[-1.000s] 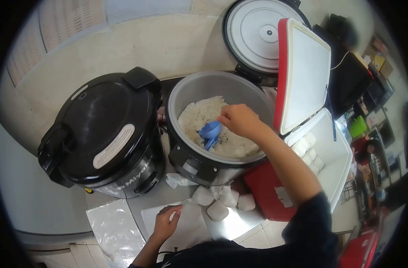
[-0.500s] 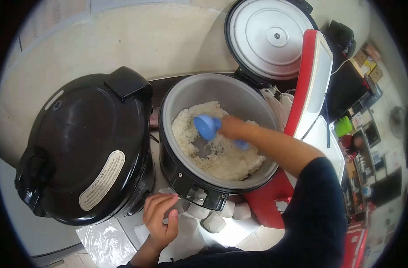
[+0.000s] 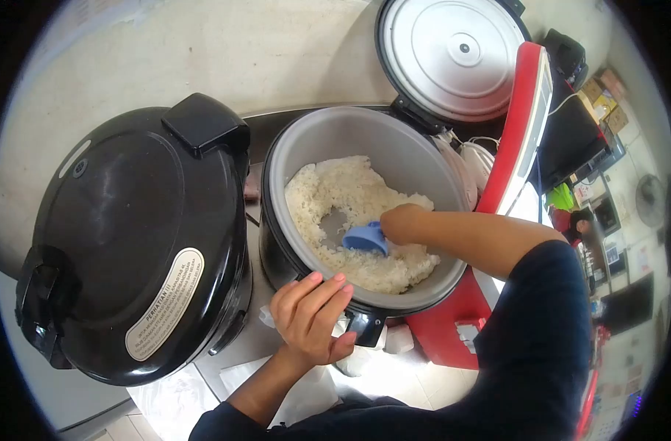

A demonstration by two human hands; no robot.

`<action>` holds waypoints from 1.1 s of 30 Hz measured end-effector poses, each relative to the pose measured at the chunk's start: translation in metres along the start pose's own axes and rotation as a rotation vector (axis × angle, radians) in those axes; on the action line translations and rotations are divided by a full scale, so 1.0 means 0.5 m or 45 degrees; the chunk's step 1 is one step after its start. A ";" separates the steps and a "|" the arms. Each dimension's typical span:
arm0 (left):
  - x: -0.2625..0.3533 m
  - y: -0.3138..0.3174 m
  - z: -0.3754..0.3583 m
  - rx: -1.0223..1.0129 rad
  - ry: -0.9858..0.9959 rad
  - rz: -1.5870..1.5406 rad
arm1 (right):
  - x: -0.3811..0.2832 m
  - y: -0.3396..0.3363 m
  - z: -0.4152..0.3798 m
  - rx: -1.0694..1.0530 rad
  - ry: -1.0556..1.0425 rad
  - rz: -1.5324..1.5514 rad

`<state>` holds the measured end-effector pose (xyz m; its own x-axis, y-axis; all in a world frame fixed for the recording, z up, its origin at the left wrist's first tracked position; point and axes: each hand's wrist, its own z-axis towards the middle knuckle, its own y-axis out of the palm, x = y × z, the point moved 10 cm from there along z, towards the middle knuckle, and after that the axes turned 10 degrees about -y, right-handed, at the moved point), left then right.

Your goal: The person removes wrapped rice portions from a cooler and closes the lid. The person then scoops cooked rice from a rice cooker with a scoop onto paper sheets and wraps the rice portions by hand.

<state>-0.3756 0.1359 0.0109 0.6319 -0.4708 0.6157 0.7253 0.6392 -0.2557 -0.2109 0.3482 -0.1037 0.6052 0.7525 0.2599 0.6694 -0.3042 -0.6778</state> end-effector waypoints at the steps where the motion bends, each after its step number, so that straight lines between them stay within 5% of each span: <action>1: 0.004 0.004 -0.001 -0.014 0.039 0.019 | -0.009 0.016 0.015 -0.081 -0.046 -0.013; 3: 0.009 0.007 -0.001 -0.030 0.079 0.039 | -0.018 0.042 0.042 -0.160 -0.092 -0.022; 5: 0.014 0.007 0.000 -0.036 0.093 0.068 | -0.071 0.116 0.052 -0.542 -0.514 -0.381; 6: 0.015 0.008 0.000 -0.033 0.095 0.071 | -0.072 0.133 0.059 -0.539 -0.514 -0.385; 11: -0.003 0.006 -0.004 -0.022 0.063 0.045 | -0.093 0.026 0.016 -0.081 -0.191 0.362; 14: 0.011 0.009 -0.005 -0.029 0.057 0.044 | -0.098 -0.036 -0.049 0.204 -0.351 0.377; 17: 0.004 -0.002 -0.001 0.069 0.021 0.011 | -0.089 -0.086 -0.118 0.338 -0.220 0.517; 27: -0.003 -0.009 -0.013 0.208 0.079 -0.088 | -0.091 -0.127 -0.302 0.584 -0.122 0.365; 30: 0.003 -0.008 -0.009 0.218 0.069 -0.071 | -0.063 -0.099 -0.275 0.533 -0.153 0.372; 33: 0.008 -0.009 -0.010 0.223 0.048 -0.069 | -0.062 -0.117 -0.218 0.802 -0.201 0.275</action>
<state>-0.3751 0.1278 0.0108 0.6057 -0.5277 0.5955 0.7018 0.7070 -0.0873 -0.2216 0.2790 0.0031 0.5950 0.8038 0.0029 0.1333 -0.0951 -0.9865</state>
